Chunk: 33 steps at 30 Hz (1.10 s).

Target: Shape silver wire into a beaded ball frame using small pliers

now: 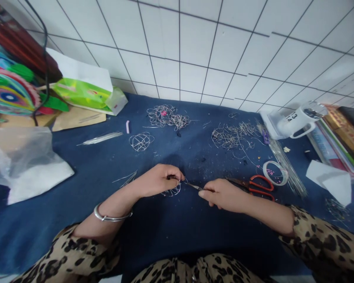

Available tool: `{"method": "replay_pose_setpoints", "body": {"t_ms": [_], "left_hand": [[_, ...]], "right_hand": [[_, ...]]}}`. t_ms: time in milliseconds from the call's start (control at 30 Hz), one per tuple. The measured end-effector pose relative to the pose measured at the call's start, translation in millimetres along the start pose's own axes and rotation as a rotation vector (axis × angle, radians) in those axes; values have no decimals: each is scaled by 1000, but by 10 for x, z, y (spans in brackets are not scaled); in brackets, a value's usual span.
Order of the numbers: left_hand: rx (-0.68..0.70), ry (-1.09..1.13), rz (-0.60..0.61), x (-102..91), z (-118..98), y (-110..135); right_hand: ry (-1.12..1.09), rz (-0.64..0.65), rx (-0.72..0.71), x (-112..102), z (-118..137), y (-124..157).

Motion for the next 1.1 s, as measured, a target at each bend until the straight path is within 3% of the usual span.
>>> {"method": "replay_pose_setpoints", "body": {"t_ms": [233,367,767,1100], "left_hand": [[40,159,37,6,-82,3],[105,224,34,2,-158,0],[40,198,1,46,-58,4],[151,55,-18,41,-165,9]], "right_hand": [[521,-208,-163,-197,126,75],[709,-258,-210,-306,164,149],[874,-264,-307,-499,485,283],[935,-189,-382,-450,672,209]]}}
Point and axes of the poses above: each hand's wrist, its own y-axis away from the middle knuckle, its own x-axis out of the palm, z = x × y, the point moved 7 cm from there along -y, towards the middle knuckle, and after that the axes turned 11 degrees about -z, right-handed, at the moved point
